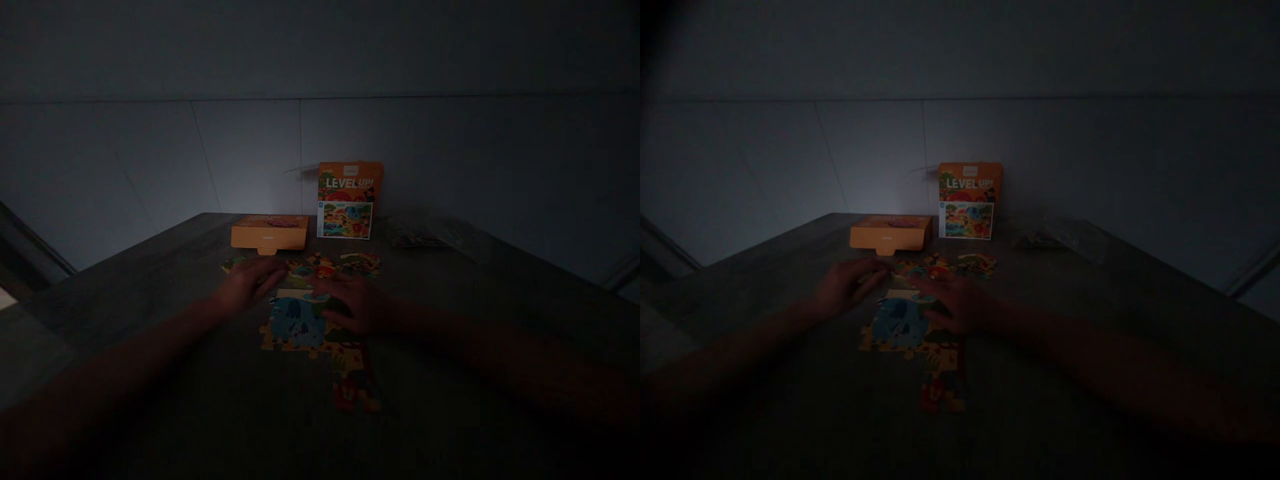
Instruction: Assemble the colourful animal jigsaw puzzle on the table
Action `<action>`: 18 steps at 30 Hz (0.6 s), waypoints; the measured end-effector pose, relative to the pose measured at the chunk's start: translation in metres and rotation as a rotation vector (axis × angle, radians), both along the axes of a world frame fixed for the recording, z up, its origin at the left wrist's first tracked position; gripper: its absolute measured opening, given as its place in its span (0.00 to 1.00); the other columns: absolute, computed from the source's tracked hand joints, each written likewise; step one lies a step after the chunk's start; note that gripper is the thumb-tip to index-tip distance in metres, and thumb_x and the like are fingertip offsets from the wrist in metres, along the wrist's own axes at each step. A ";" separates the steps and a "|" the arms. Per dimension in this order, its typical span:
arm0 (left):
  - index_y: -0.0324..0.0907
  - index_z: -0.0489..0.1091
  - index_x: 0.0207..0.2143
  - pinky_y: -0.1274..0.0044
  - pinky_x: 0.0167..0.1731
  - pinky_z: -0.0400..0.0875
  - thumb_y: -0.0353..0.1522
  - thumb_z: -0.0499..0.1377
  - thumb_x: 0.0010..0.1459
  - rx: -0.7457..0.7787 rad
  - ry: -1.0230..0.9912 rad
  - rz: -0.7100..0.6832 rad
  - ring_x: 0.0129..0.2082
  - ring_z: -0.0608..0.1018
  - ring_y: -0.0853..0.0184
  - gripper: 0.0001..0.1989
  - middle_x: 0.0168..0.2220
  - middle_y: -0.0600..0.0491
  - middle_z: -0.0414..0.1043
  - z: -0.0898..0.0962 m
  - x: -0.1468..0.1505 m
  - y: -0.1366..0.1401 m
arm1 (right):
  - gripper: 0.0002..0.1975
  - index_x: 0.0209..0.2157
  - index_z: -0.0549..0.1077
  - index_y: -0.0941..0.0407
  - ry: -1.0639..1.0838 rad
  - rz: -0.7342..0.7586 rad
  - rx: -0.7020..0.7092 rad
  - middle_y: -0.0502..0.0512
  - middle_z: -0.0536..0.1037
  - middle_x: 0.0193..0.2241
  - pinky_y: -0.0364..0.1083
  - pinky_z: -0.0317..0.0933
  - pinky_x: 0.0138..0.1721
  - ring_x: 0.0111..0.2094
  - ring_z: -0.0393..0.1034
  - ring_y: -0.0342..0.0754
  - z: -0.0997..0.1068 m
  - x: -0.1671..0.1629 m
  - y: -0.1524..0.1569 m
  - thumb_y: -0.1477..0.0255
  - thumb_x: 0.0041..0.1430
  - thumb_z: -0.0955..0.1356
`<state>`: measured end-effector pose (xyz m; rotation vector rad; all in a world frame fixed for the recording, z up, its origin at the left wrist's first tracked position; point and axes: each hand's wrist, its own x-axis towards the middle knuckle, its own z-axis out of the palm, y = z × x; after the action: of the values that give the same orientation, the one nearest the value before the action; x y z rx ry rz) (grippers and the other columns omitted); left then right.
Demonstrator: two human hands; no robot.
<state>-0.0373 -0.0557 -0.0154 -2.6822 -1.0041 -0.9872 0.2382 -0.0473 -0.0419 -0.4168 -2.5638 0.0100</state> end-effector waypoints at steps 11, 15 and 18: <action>0.40 0.74 0.42 0.71 0.45 0.74 0.35 0.55 0.66 -0.061 -0.007 -0.078 0.44 0.78 0.62 0.11 0.42 0.47 0.77 -0.002 0.003 -0.003 | 0.09 0.42 0.75 0.59 0.067 0.112 0.080 0.60 0.80 0.41 0.50 0.67 0.47 0.43 0.74 0.48 -0.007 -0.002 0.009 0.73 0.64 0.65; 0.40 0.72 0.50 0.68 0.47 0.73 0.39 0.54 0.64 -0.190 -0.018 0.211 0.46 0.78 0.58 0.17 0.48 0.45 0.76 -0.006 -0.007 0.012 | 0.08 0.40 0.75 0.60 0.095 0.005 0.056 0.61 0.79 0.39 0.51 0.66 0.45 0.41 0.73 0.50 -0.008 -0.002 0.008 0.75 0.62 0.65; 0.41 0.72 0.51 0.66 0.45 0.73 0.39 0.56 0.61 -0.270 0.076 0.301 0.45 0.78 0.55 0.19 0.44 0.46 0.78 -0.010 -0.015 0.022 | 0.07 0.38 0.75 0.60 0.078 -0.027 0.055 0.60 0.79 0.38 0.50 0.66 0.44 0.40 0.72 0.50 -0.008 -0.002 0.008 0.75 0.61 0.65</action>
<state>-0.0527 -0.0336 -0.0253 -2.6297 -1.5650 -0.7315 0.2363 -0.0393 -0.0502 -0.4213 -2.4756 -0.0529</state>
